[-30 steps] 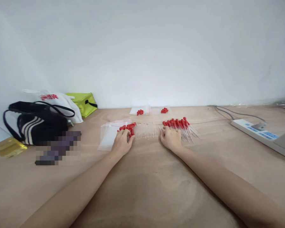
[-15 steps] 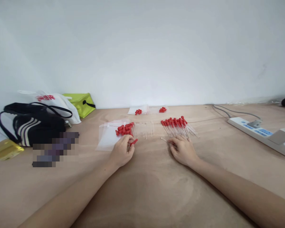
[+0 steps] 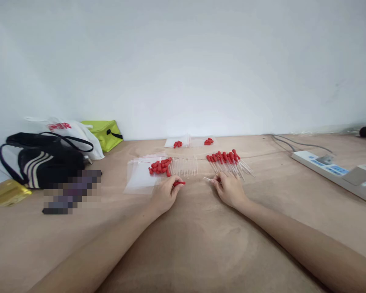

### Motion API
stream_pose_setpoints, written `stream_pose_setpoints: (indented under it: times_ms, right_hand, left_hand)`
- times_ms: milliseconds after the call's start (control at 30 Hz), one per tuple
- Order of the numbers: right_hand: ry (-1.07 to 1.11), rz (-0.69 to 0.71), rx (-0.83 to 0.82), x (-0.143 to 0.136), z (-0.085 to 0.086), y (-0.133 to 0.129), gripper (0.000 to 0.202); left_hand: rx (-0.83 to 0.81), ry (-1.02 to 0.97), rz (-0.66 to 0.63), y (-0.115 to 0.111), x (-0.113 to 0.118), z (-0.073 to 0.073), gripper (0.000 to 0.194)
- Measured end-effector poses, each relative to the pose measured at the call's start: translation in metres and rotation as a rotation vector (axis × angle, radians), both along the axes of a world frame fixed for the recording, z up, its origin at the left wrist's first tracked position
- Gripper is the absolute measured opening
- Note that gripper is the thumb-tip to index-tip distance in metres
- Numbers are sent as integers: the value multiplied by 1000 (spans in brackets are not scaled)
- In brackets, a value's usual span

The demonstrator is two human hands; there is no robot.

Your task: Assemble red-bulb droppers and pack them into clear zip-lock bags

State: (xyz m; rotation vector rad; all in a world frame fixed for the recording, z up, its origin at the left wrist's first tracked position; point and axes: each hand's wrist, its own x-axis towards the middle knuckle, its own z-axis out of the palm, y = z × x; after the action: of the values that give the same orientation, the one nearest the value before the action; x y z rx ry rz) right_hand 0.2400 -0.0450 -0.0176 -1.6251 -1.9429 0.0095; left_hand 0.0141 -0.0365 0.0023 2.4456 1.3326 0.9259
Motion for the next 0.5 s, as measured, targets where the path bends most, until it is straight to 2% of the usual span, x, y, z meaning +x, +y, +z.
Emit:
stream_pose_setpoints:
  times_ms: [200, 500]
  right_hand:
    - [271, 298, 17, -16, 4, -9, 16]
    - [249, 427, 40, -21, 6, -12, 12]
  left_hand:
    - [-77, -70, -157, -6, 14, -2, 15]
    - [-45, -114, -184, -4, 12, -4, 20]
